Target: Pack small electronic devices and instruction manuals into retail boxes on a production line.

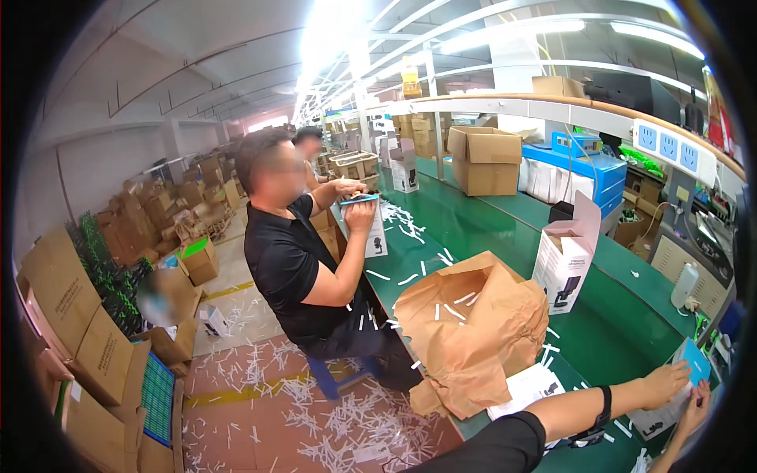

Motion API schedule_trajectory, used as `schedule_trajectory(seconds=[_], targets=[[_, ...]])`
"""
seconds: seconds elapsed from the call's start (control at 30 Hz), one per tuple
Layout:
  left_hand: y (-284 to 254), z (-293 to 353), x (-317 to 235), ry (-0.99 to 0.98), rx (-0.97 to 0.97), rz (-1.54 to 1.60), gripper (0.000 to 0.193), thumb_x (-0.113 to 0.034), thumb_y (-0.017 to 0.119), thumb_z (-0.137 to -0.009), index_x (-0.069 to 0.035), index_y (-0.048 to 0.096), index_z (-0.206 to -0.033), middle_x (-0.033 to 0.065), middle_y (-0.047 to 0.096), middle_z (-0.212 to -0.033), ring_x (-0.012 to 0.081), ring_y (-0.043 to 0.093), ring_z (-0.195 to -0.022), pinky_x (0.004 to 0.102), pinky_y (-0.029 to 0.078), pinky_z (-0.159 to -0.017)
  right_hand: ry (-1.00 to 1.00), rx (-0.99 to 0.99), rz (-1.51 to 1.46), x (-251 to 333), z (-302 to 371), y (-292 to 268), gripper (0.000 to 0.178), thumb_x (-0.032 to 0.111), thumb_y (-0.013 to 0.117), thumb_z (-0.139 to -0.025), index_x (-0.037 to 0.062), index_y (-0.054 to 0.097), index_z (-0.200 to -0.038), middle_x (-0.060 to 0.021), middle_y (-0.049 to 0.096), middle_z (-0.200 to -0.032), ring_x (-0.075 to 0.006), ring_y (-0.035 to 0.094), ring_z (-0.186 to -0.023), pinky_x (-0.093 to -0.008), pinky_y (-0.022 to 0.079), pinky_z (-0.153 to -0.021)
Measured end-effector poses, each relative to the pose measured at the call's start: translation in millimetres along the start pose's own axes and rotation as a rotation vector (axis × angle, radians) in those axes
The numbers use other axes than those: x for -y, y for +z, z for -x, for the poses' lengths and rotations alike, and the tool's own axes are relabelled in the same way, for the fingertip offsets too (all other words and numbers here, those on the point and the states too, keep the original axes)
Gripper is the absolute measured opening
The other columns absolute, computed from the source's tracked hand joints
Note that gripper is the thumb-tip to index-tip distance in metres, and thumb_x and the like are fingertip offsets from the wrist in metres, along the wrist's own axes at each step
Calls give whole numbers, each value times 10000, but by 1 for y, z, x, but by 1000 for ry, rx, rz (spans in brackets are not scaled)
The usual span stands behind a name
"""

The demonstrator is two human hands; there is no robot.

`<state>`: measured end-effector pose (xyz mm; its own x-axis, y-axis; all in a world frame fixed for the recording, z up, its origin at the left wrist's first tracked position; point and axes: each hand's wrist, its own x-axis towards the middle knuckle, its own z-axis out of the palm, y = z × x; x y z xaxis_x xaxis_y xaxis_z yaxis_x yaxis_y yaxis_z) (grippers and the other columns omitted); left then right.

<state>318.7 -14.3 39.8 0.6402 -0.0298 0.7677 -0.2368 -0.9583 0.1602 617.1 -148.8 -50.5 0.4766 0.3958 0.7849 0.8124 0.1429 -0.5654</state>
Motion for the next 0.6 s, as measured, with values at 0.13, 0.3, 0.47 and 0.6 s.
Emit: schedule_trajectory(seconds=[0.13, 0.3, 0.47, 0.6], targets=[[-50, 28, -39, -161, 184, -155, 694, -115, 761, -684, -30, 526, -1331, 211, 524, -1348, 373, 501, -1273, 506, 433, -1015, 40, 32, 129, 47, -6, -29, 117, 54, 651, -932, -25, 683, -1012, -207, 655, -1292, -313, 594, -1244, -404, 425, -1079], [-186, 122, -89, -635, 930, -325, 888, -467, 717, -859, 23, 344, -1499, 293, 503, -1346, 454, 492, -1251, 539, 452, -965, -342, -84, 629, 221, 37, 33, 376, -7, 627, -840, -4, 649, -1215, -215, 650, -1207, -446, 557, -1217, -528, 404, -1082], [-148, 242, -78, -785, 848, -579, 838, -465, 704, -881, 115, 429, -1421, 366, 414, -1451, 525, 365, -1388, 655, 401, -1037, -514, 75, 419, 294, 97, 65, 266, -8, 610, -649, 13, 649, -911, -131, 651, -921, -354, 618, -914, -503, 486, -861], [-129, 305, -21, -491, 624, -299, 823, -359, 762, -820, 90, 422, -1421, 332, 495, -1385, 443, 507, -1286, 464, 430, -1077, -353, 201, 316, 222, 161, 64, 203, 53, 678, -659, 75, 707, -858, -70, 681, -860, -294, 647, -845, -440, 535, -782]])
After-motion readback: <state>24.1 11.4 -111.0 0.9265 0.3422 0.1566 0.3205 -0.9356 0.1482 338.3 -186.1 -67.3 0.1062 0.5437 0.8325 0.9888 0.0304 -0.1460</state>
